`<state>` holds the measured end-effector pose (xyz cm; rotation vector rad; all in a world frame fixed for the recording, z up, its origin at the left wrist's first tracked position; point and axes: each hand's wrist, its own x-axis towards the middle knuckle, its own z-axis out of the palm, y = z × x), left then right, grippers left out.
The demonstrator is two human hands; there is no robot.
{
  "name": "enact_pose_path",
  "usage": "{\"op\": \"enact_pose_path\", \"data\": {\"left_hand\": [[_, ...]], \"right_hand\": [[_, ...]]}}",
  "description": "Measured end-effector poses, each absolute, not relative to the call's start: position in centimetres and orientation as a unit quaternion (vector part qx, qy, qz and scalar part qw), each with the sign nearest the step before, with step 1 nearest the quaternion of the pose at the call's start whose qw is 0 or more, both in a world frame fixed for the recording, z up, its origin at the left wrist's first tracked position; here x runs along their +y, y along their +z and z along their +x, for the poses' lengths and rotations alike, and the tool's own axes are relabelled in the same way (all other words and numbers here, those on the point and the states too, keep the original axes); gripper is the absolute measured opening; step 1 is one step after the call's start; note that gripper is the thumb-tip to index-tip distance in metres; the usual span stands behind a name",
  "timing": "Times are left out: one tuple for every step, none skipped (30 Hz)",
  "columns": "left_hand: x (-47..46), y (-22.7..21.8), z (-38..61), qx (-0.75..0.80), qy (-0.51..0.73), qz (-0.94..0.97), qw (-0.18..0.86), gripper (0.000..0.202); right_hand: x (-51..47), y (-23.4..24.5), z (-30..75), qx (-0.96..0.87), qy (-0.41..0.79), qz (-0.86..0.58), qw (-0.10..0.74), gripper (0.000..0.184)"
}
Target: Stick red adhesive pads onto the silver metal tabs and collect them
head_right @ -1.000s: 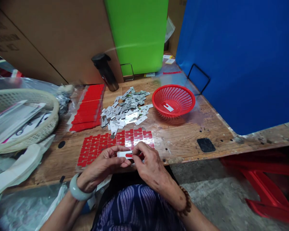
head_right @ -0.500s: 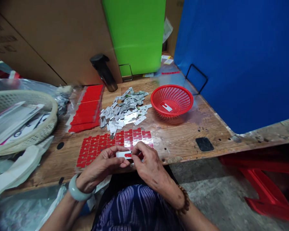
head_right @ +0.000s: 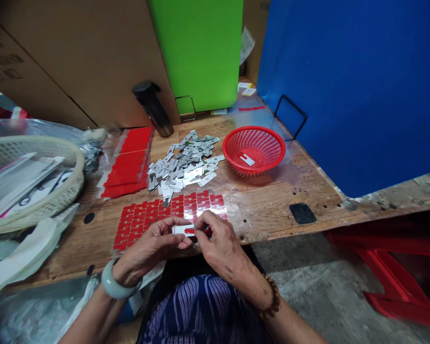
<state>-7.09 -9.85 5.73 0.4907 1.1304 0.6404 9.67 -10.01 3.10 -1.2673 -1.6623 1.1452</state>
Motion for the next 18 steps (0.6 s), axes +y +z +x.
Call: {"op": "enact_pose_path", "data": {"left_hand": [[-9.80, 5.71, -7.07, 0.521, 0.295, 0.225, 0.769, 0.038], [-9.75, 5.69, -7.06, 0.521, 0.295, 0.225, 0.769, 0.038], [-9.70, 5.67, -7.06, 0.521, 0.294, 0.225, 0.769, 0.038], [-9.68, 5.66, -7.06, 0.521, 0.294, 0.225, 0.770, 0.038], [-9.68, 5.66, -7.07, 0.520, 0.295, 0.225, 0.770, 0.038], [-9.70, 5.67, -7.09, 0.519, 0.295, 0.225, 0.770, 0.038], [-9.73, 5.68, -7.12, 0.517, 0.296, 0.226, 0.771, 0.038], [-9.77, 5.70, -7.14, 0.515, 0.297, 0.226, 0.772, 0.037], [-9.81, 5.72, -7.18, 0.513, 0.297, 0.226, 0.773, 0.038], [-9.84, 5.72, -7.21, 0.511, 0.298, 0.226, 0.774, 0.038], [-9.86, 5.71, -7.23, 0.509, 0.297, 0.225, 0.776, 0.039], [-9.87, 5.69, -7.26, 0.507, 0.297, 0.224, 0.777, 0.039], [-9.86, 5.67, -7.27, 0.506, 0.297, 0.223, 0.778, 0.038], [-9.85, 5.65, -7.27, 0.506, 0.297, 0.222, 0.778, 0.037], [-9.83, 5.63, -7.27, 0.508, 0.298, 0.222, 0.777, 0.036], [-9.81, 5.62, -7.25, 0.511, 0.299, 0.222, 0.775, 0.034], [-9.79, 5.62, -7.22, 0.514, 0.300, 0.223, 0.772, 0.032], [-9.78, 5.64, -7.19, 0.516, 0.300, 0.223, 0.771, 0.032]], "right_hand": [[-10.00, 3.11, 9.68, -0.649, 0.445, -0.494, 0.370, 0.012], [-9.99, 3.12, 9.69, -0.650, 0.444, -0.495, 0.369, 0.012], [-9.98, 3.11, 9.70, -0.650, 0.443, -0.496, 0.368, 0.013], [-9.97, 3.10, 9.70, -0.650, 0.442, -0.498, 0.367, 0.013], [-9.96, 3.09, 9.70, -0.650, 0.441, -0.498, 0.367, 0.013], [-9.95, 3.08, 9.69, -0.649, 0.442, -0.498, 0.368, 0.013], [-9.95, 3.08, 9.69, -0.649, 0.443, -0.497, 0.368, 0.013], [-9.95, 3.08, 9.68, -0.649, 0.445, -0.496, 0.368, 0.013], [-9.95, 3.10, 9.66, -0.648, 0.446, -0.495, 0.369, 0.014], [-9.96, 3.13, 9.65, -0.647, 0.448, -0.494, 0.369, 0.014], [-9.97, 3.16, 9.63, -0.647, 0.449, -0.493, 0.370, 0.014], [-9.97, 3.20, 9.61, -0.646, 0.450, -0.493, 0.371, 0.014], [-9.98, 3.24, 9.60, -0.647, 0.450, -0.492, 0.371, 0.014], [-9.98, 3.29, 9.58, -0.647, 0.448, -0.493, 0.371, 0.015], [-9.99, 3.34, 9.58, -0.648, 0.446, -0.494, 0.370, 0.015], [-10.01, 3.40, 9.57, -0.649, 0.444, -0.494, 0.370, 0.015], [-10.03, 3.44, 9.58, -0.650, 0.443, -0.495, 0.369, 0.015], [-10.05, 3.47, 9.58, -0.651, 0.443, -0.495, 0.368, 0.015]]}}
